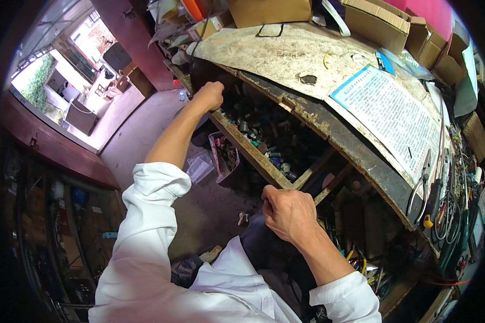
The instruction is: The person handles a copper wire coil and then searches through a drawer of small parts. They retrieve a small green electronic component and use pliers to strip or trim its leads. The person then uses a screwdriver to adjust the component.
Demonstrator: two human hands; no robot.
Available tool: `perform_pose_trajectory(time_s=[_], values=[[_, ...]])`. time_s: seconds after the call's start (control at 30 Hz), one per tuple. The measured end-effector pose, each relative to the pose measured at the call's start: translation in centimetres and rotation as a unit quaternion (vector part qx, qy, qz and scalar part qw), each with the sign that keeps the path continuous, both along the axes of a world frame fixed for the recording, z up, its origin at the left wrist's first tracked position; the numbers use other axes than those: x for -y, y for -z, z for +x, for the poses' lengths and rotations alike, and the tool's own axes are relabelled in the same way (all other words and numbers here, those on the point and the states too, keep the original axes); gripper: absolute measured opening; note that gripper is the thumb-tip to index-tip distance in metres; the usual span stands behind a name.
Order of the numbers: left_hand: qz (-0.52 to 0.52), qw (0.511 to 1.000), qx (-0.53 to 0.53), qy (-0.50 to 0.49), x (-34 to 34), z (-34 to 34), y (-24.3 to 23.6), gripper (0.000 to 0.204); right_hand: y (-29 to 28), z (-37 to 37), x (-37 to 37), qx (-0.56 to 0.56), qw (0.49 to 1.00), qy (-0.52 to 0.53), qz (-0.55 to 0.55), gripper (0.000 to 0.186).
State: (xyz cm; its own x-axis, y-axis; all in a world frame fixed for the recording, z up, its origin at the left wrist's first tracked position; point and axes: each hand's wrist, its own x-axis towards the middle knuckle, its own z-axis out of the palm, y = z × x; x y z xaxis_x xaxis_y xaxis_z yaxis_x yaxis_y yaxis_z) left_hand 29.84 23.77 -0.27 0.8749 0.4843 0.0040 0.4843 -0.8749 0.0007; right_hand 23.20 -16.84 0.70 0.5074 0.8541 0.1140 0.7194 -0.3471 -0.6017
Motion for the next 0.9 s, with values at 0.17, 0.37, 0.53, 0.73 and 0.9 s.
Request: perform_pose_trajectory(time_s=[0.17,0.37,0.53,0.73,0.9], values=[[0.004,0.998,-0.056,0.015,0.2,0.2,0.0,0.029,-0.4,0.0,0.0,-0.015,1.000,-0.001,0.005,0.012],[0.016,0.999,-0.040,0.022,2.4,0.1,-0.5,0.023,-0.4,0.0,0.0,-0.011,1.000,0.004,0.003,0.013],[0.029,0.999,-0.026,0.020,2.4,-0.5,-0.7,0.026,-0.6,0.0,-0.1,-0.003,1.000,0.000,-0.024,0.014],[-0.021,0.999,-0.030,-0.013,1.9,-0.4,-0.7,0.034,-0.5,-0.1,0.0,-0.004,1.000,-0.002,-0.020,0.014],[-0.036,0.996,-0.072,-0.031,1.8,0.3,-0.4,0.035,-0.6,-0.1,0.0,-0.005,1.000,0.002,-0.030,0.014]])
